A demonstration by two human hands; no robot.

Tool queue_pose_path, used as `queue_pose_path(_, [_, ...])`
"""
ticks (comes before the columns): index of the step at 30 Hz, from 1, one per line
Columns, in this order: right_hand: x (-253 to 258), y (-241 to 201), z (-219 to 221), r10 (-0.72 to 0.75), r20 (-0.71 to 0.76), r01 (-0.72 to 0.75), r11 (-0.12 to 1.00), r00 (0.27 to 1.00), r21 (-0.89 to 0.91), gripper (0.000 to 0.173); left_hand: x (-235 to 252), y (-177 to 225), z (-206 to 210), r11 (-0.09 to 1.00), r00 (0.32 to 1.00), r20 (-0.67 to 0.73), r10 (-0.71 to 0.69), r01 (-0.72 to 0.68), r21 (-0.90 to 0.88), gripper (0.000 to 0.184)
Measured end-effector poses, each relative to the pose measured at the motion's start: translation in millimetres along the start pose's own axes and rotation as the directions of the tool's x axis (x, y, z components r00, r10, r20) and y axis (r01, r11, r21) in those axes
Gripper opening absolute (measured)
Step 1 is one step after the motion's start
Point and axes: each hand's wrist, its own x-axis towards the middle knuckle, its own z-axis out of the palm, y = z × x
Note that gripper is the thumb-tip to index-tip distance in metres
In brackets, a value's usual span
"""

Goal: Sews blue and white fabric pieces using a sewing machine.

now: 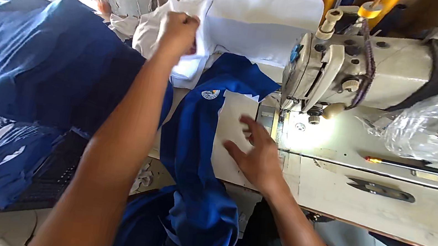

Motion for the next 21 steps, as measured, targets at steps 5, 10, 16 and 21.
queue_pose_path(5, [53.9, -13.6, 34.7, 0.123, -0.080, -0.107, 0.976, 0.989, 0.188, 0.047, -114.9, 19.8, 61.9, 0.995, 0.981, 0.176, -0.076, 0.085, -0.042, 0.040])
queue_pose_path(10, [-45.3, 4.3, -0.6, 0.455, 0.153, -0.471, 0.753, 0.877, 0.459, 0.026, -181.7, 3.1, 110.8, 0.995, 0.866, 0.496, 0.071, -0.098, 0.030, 0.034])
queue_pose_path(16, [-158.7, 8.0, -18.2, 0.507, 0.025, -0.428, 0.701, 0.862, 0.571, 0.021, -265.5, -31.2, 169.1, 0.806, 0.733, 0.417, 0.537, -0.592, 0.003, 0.033])
queue_pose_path(21, [-193.7, 34.3, 8.9, 0.510, -0.134, -0.248, 0.611, 0.850, 0.751, 0.017, -270.2, -50.2, 152.3, 0.692, 0.604, 0.464, 0.648, -0.721, -0.030, 0.042])
